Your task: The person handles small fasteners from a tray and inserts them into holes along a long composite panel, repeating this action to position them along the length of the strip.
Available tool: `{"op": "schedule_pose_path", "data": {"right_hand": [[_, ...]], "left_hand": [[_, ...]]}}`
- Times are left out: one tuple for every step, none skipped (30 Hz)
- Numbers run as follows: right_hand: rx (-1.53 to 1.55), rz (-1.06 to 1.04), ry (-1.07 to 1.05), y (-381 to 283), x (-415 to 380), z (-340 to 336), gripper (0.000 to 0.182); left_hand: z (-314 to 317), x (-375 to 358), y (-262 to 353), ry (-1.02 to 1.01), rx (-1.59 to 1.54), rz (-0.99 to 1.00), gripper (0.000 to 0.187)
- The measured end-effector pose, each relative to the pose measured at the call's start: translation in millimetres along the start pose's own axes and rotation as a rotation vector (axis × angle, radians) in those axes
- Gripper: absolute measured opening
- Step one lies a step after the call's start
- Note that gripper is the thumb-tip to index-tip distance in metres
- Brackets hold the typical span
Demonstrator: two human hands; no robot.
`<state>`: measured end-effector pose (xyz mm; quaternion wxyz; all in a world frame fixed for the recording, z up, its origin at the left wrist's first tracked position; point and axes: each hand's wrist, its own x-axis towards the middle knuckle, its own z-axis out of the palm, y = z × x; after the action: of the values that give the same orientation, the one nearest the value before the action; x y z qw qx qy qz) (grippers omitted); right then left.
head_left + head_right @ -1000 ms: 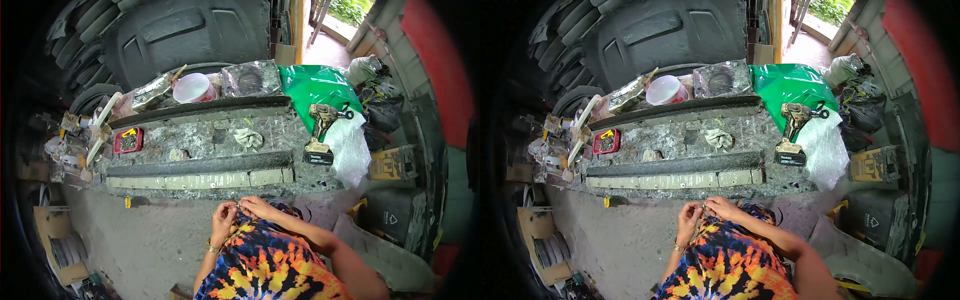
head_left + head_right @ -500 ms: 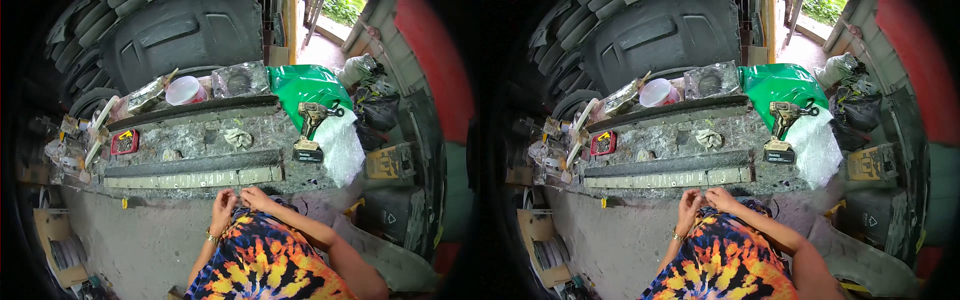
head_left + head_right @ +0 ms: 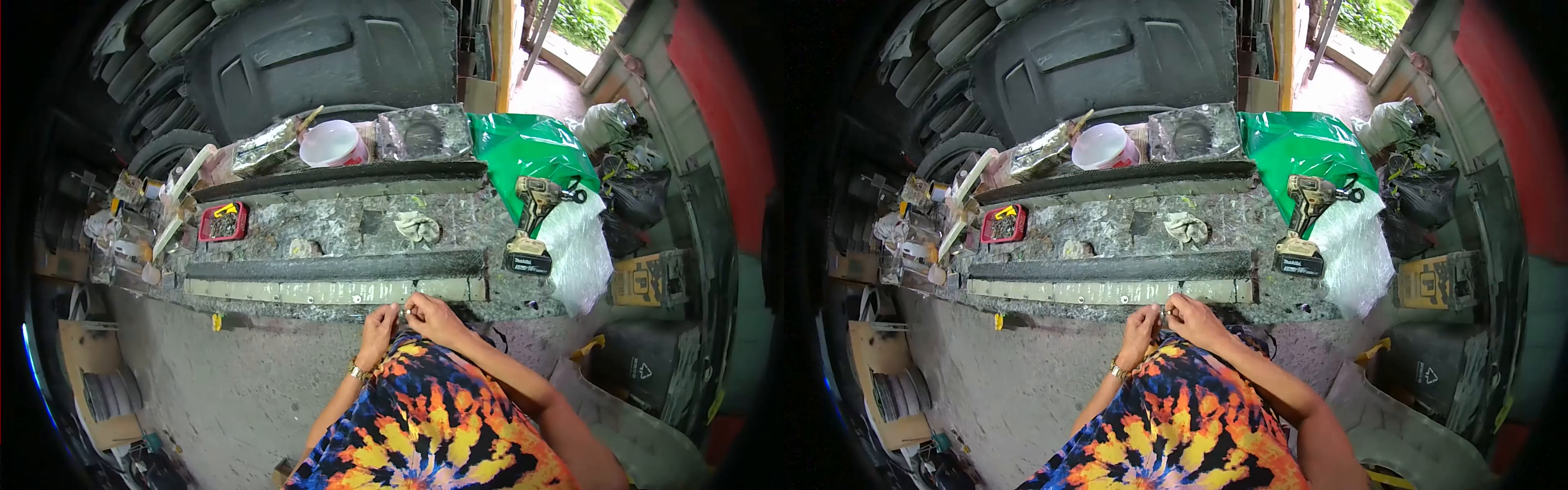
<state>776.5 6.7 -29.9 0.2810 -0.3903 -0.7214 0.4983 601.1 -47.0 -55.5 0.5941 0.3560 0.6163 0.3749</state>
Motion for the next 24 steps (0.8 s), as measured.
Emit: {"op": "schedule_pose_path", "data": {"right_hand": [[-0.003, 0.0, -0.006, 3, 1, 2, 0.012], [0.126, 0.093, -0.051, 6, 2, 4, 0.01], [0.255, 0.187, -0.095, 9, 2, 6, 0.009], [0.252, 0.187, -0.1, 11, 2, 7, 0.009], [0.363, 0.279, -0.101, 9, 3, 6, 0.007], [0.473, 0.374, -0.102, 8, 3, 6, 0.007], [0.47, 0.377, -0.108, 8, 3, 5, 0.007], [0.562, 0.428, -0.169, 9, 4, 3, 0.008], [0.653, 0.48, -0.232, 8, 4, 2, 0.009], [0.649, 0.482, -0.242, 7, 4, 3, 0.009], [0.526, 0.486, -0.228, 5, 4, 5, 0.009], [0.404, 0.488, -0.214, 2, 4, 6, 0.01], [0.399, 0.489, -0.225, 0, 3, 4, 0.01], [0.13, 0.218, -0.13, -3, 1, 2, 0.01], [-0.134, -0.057, -0.031, -3, 0, 1, 0.01], [-0.135, -0.06, -0.04, 0, 0, 1, 0.01], [0.14, 0.15, -0.024, 4, -1, 1, 0.011], [0.414, 0.362, -0.006, 9, -2, 2, 0.013], [0.412, 0.362, -0.009, 14, -1, 3, 0.013], [0.477, 0.385, -0.063, 16, 0, 3, 0.013], [0.542, 0.408, -0.116, 18, 1, 3, 0.013], [0.392, 0.336, -0.15, 19, 0, 5, 0.017], [0.39, 0.337, -0.15, 22, 0, 8, 0.017], [0.424, 0.316, -0.168, 24, 0, 11, 0.018]], "left_hand": [[-3, 2, -2, -0.064, -0.065, -0.072, 0.03], [-2, 2, 4, -0.06, -0.071, -0.072, 0.03], [1, 0, 8, -0.015, -0.16, -0.018, 0.025], [3, -2, 13, 0.031, -0.248, 0.037, 0.02], [2, -5, 18, 0.033, -0.253, 0.038, 0.02], [2, -7, 22, 0.011, -0.233, 0.142, 0.017], [2, -10, 23, -0.01, -0.212, 0.245, 0.014], [-5, -9, 20, -0.055, -0.146, 0.197, 0.013], [-5, -10, 16, -0.047, -0.153, 0.196, 0.013], [-4, -10, 13, -0.031, -0.148, 0.173, 0.013], [-3, -10, 9, -0.014, -0.143, 0.149, 0.014], [-5, -9, 4, -0.005, -0.15, 0.15, 0.014], [-7, -7, -5, 0.019, -0.095, 0.098, 0.016], [-7, -8, -7, 0.042, -0.039, 0.044, 0.019], [-5, -9, -9, 0.05, -0.045, 0.043, 0.019], [-2, -9, -11, 0.072, -0.141, -0.004, 0.022], [0, -10, -12, 0.093, -0.236, -0.052, 0.025], [2, -10, -12, 0.102, -0.273, -0.085, 0.026], [4, -11, -13, 0.104, -0.276, -0.085, 0.026], [5, -11, -12, 0.082, -0.297, -0.088, 0.026], [8, -12, -12, 0.059, -0.317, -0.09, 0.025], [10, -11, -13, 0.058, -0.319, -0.09, 0.025], [13, -10, -15, 0.04, -0.321, -0.078, 0.026], [14, -9, -17, 0.022, -0.323, -0.066, 0.026]]}}
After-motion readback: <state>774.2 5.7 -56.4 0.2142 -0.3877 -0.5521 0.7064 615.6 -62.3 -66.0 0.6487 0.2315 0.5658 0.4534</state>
